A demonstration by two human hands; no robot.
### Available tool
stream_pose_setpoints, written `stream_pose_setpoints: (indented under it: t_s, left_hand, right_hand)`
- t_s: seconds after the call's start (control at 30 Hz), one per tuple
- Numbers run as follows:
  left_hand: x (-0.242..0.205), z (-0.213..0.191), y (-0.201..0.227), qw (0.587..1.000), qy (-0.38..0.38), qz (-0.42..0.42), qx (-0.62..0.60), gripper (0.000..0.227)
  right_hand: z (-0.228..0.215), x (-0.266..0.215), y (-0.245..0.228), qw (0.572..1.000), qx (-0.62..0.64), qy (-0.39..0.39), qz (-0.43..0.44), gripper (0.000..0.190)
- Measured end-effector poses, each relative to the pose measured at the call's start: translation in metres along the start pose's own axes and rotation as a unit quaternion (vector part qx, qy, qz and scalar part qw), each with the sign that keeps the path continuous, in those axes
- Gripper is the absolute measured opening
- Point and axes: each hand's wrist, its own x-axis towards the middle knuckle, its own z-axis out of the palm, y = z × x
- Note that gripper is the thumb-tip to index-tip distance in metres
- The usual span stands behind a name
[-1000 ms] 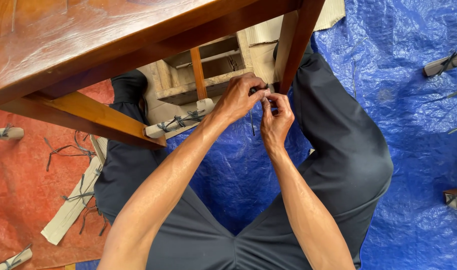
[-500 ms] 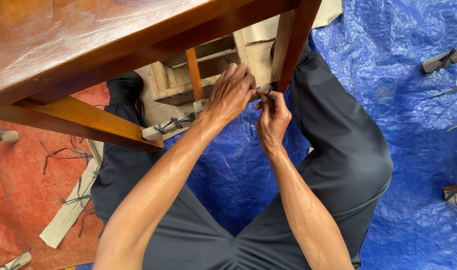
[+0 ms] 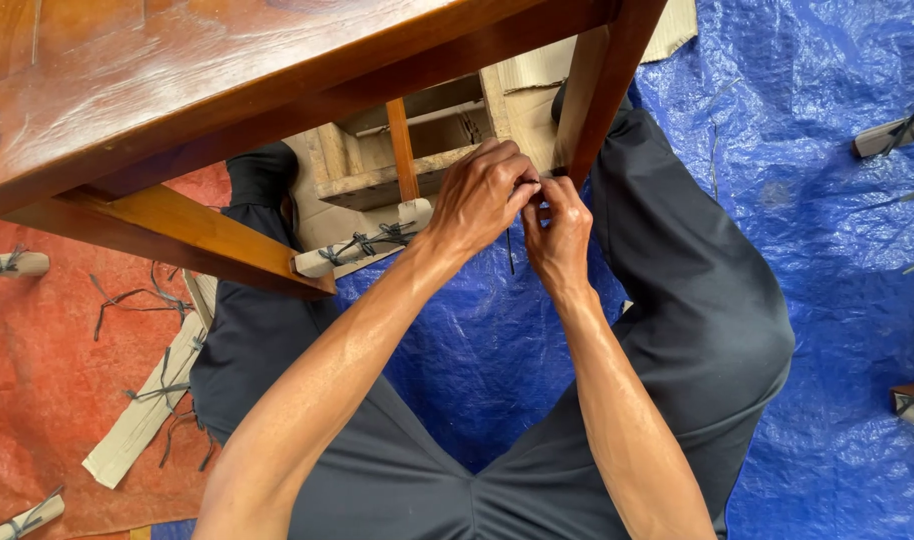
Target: Wrapping corrugated cardboard around furniture legs and securing them with plastic ties.
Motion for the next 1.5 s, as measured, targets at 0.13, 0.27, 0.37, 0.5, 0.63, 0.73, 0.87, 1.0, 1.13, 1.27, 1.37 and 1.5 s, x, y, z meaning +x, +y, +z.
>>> stream_pose_setpoints:
  t_s: [0.13, 0.27, 0.37, 0.5, 0.63, 0.73, 0.87, 1.0, 1.13, 1.27, 1.37, 1.5]
  left_hand:
    - [-0.001, -0.002, -0.002, 0.999, 0.024, 0.042, -0.013, 0.01]
    - [-0.004, 0.0, -0.012, 0.997, 0.01, 0.058, -0.055, 0.018]
    - [-0.006, 0.001, -0.015, 0.996, -0.021, -0.003, -0.092, 0.018]
    - [-0.009, 0.005, -0.016, 0.994, -0.012, -0.052, -0.093, 0.011]
    - [-0.017, 0.009, -0.02, 0.994, -0.008, -0.043, -0.097, 0.01]
    - [-0.015, 0.004, -0.021, 0.991, -0.035, -0.038, -0.125, 0.01]
    - [-0.001, 0.002, -0.032, 0.99, -0.062, -0.039, -0.12, 0.014]
    - [0.019, 0.015, -0.051, 0.992, -0.074, -0.032, -0.095, 0.015]
    - [0.027, 0.016, -0.046, 0.985, -0.151, -0.038, -0.068, 0.012]
    - [0.029, 0.006, -0.038, 0.982, -0.184, -0.021, -0.043, 0.01]
    - [0.03, 0.005, -0.038, 0.984, -0.174, 0.002, -0.043, 0.008]
    - [0.032, 0.018, -0.046, 0.986, -0.157, 0.019, -0.046, 0.008]
  right_hand:
    - [-0.001, 0.002, -0.001, 1.0, 0.008, 0.0, 0.02, 0.012]
    - [0.0, -0.001, 0.001, 1.0, -0.009, 0.016, 0.011, 0.009]
    - [0.0, -0.001, -0.001, 1.0, -0.015, 0.012, 0.025, 0.009]
    - [-0.001, 0.003, -0.007, 0.999, -0.011, 0.022, 0.022, 0.011]
    - [-0.002, 0.005, -0.009, 0.987, 0.044, 0.019, 0.153, 0.015]
    - [-0.005, 0.004, -0.006, 0.985, 0.05, 0.017, 0.167, 0.019]
    - [-0.007, 0.004, 0.0, 0.98, 0.082, -0.015, 0.181, 0.02]
    - [-0.008, 0.003, 0.001, 0.969, 0.125, -0.042, 0.208, 0.019]
    - [-0.007, 0.004, 0.006, 0.964, 0.162, -0.039, 0.208, 0.018]
    - [-0.006, -0.001, 0.006, 0.953, 0.206, -0.03, 0.218, 0.013]
    - [-0.006, -0.001, -0.001, 0.969, 0.153, -0.008, 0.194, 0.007]
    - [-0.002, -0.004, -0.003, 0.996, -0.017, 0.037, 0.085, 0.013]
